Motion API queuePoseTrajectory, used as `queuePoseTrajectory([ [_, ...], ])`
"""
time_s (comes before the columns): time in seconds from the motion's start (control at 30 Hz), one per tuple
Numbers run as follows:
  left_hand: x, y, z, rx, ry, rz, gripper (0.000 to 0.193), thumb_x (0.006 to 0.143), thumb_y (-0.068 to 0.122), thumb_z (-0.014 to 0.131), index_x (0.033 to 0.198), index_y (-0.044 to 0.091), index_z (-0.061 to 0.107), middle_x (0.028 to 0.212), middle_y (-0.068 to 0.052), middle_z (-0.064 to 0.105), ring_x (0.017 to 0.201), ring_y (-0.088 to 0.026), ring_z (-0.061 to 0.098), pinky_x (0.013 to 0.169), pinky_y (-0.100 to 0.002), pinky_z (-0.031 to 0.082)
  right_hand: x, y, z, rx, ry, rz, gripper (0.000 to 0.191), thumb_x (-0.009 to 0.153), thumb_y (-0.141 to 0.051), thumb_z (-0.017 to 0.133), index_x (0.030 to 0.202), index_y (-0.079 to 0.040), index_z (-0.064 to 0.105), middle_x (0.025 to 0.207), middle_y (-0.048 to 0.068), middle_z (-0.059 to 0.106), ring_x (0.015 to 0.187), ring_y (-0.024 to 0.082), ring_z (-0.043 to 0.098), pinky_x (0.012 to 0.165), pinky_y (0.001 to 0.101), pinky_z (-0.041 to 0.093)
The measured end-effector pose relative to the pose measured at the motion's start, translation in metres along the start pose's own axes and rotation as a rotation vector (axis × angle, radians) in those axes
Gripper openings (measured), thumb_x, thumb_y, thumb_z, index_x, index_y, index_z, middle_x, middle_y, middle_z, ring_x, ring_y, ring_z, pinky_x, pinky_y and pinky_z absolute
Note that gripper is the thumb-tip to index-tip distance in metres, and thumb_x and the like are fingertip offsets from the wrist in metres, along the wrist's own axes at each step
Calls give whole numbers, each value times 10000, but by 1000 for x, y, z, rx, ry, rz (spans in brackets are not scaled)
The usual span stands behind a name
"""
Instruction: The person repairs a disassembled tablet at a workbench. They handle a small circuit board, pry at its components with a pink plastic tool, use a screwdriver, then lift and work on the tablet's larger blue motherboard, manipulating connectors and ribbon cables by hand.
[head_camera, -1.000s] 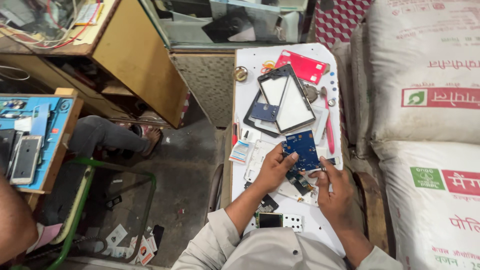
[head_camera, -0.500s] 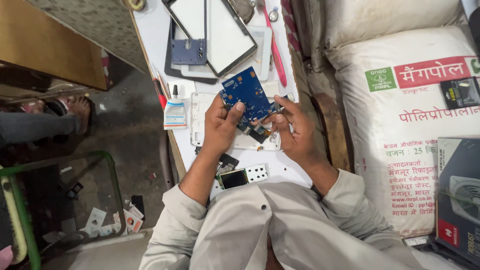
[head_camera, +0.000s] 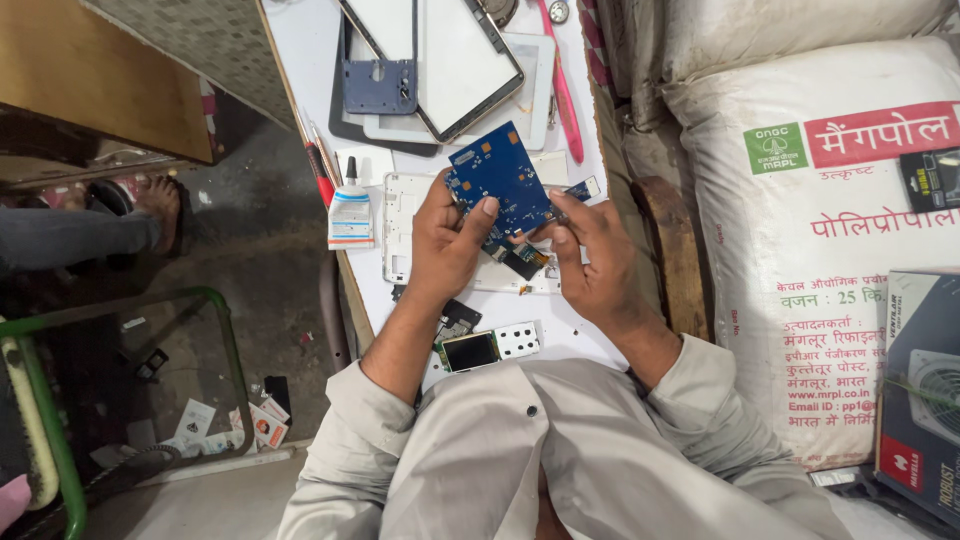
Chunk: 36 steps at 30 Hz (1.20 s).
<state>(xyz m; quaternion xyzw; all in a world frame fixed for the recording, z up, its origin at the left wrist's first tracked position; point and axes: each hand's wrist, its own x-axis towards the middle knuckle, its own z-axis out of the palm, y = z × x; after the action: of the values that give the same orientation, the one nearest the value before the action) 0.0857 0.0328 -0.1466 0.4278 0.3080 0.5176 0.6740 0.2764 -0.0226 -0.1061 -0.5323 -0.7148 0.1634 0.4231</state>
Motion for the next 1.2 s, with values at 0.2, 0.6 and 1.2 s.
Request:
queuePoseTrajectory([
  [0.2, 0, -3, 0, 39, -6, 38, 353, 1094, 68, 612, 1397, -47, 474, 1224, -131, 696, 1136, -141, 682, 1007, -284, 567, 4, 2, -2, 74, -5, 1, 287, 1115, -127, 537, 1371, -7, 586, 984, 67, 780, 908, 189, 607, 901, 334, 473],
  [0.6, -1, -4, 0, 76, 45, 24, 412, 1061, 73, 627, 1423, -18, 454, 1207, -104, 691, 1077, -122, 679, 959, -258, 566, 3, 1, -4, 0, -3, 21, 278, 1104, -80, 575, 1379, -60, 607, 994, 48, 765, 868, 197, 603, 903, 328, 464],
  [1.2, -4, 8, 8, 23, -6, 58, 390, 1098, 76, 589, 1439, -16, 422, 1323, -158, 685, 1213, -192, 699, 1081, -341, 595, 13, 3, -20, 25, -58, -59, 417, 1018, 86, 607, 1388, -105, 623, 968, 6, 745, 824, 162, 620, 936, 337, 391],
])
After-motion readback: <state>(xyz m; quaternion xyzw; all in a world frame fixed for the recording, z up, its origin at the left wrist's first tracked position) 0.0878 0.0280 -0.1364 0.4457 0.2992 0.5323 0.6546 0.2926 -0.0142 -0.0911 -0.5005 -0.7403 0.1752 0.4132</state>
